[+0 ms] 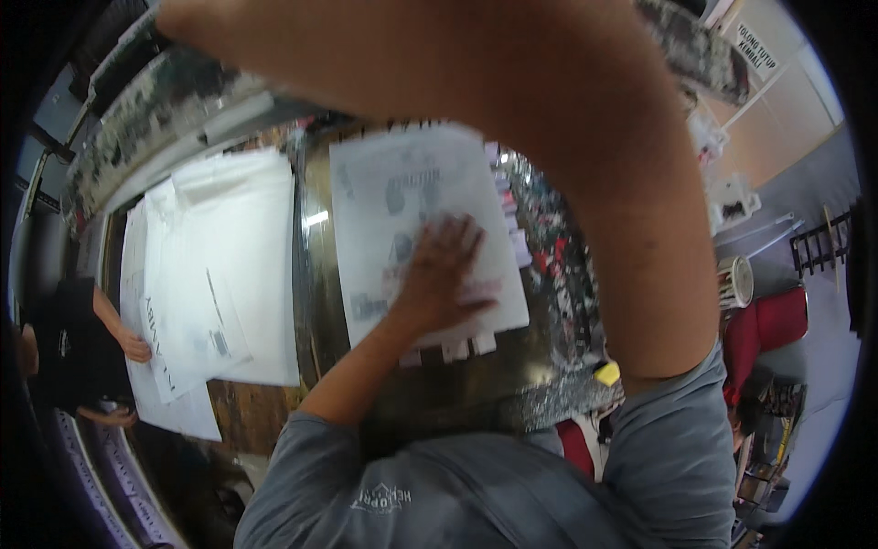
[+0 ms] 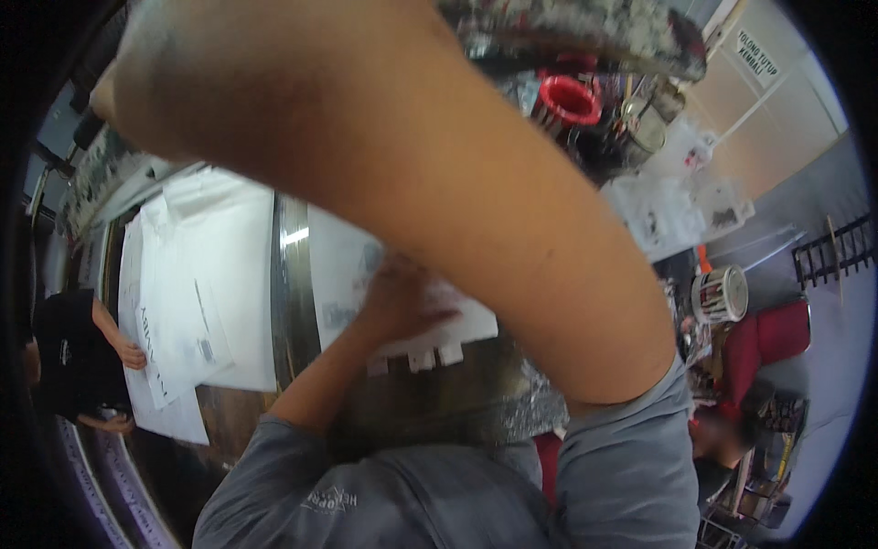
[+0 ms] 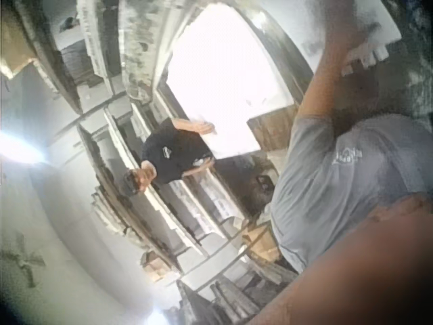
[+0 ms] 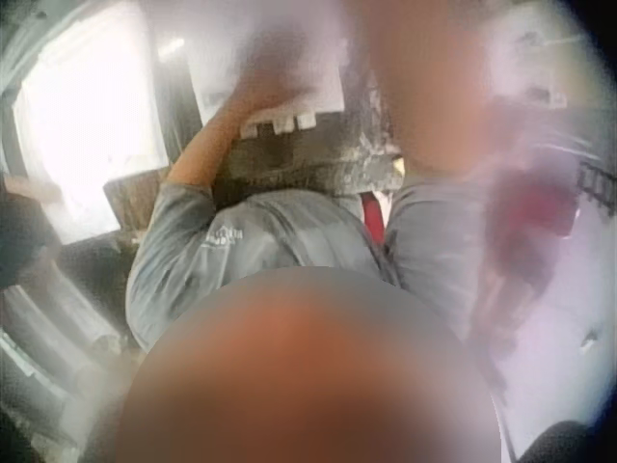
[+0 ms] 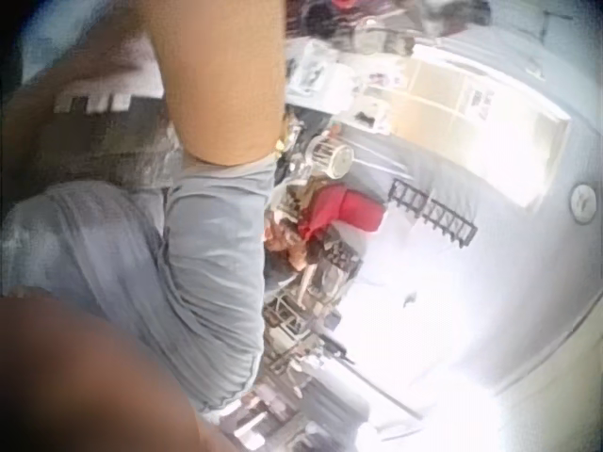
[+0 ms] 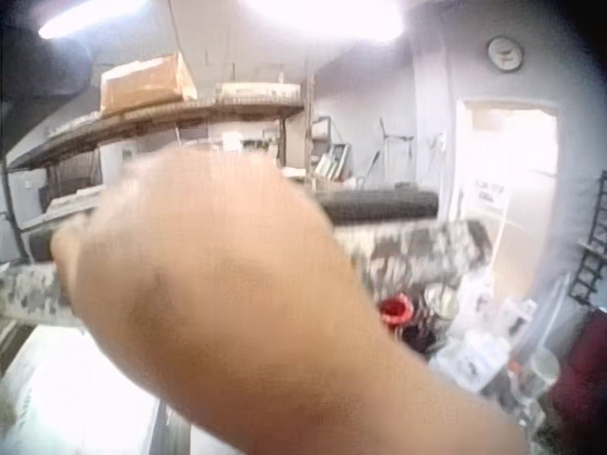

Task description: The person performs screen printing on white paper sheets. They place a sheet under a screen, pull a squeegee across to apply ink, lift the screen, and remove the printed sheet. This cycle repeats continuously throughout the clip.

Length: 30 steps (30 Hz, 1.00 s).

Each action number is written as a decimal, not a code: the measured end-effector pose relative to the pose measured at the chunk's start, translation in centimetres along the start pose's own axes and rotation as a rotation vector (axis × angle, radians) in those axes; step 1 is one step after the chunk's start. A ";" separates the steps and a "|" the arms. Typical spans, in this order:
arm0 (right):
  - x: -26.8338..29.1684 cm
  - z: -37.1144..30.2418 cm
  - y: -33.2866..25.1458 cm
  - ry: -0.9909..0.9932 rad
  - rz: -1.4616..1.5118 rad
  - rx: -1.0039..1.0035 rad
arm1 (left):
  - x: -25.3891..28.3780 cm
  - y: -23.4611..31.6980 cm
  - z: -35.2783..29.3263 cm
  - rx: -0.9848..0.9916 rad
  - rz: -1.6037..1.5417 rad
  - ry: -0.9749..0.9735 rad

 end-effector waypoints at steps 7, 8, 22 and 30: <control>1.6 -0.3 -1.9 -0.242 0.110 -0.105 | 3.3 -5.7 -14.8 0.454 0.161 0.017; 1.6 -0.2 -2.1 -0.260 0.127 -0.115 | 3.2 -5.6 -15.7 0.405 0.173 0.071; 0.5 -3.0 -2.8 0.186 0.030 -0.015 | 4.1 -6.4 -17.0 0.409 0.143 0.201; -1.0 -4.9 -3.3 0.213 0.024 0.001 | 9.4 -4.4 -18.6 0.512 0.103 0.534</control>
Point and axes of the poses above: each hand's wrist, its own z-axis towards the middle knuckle, its own x-axis out of the back of the hand, y = z × x, the point moved 8 cm from there along z, towards the middle knuckle, and after that the axes turned 5 degrees about -y, right-handed, at the moved point
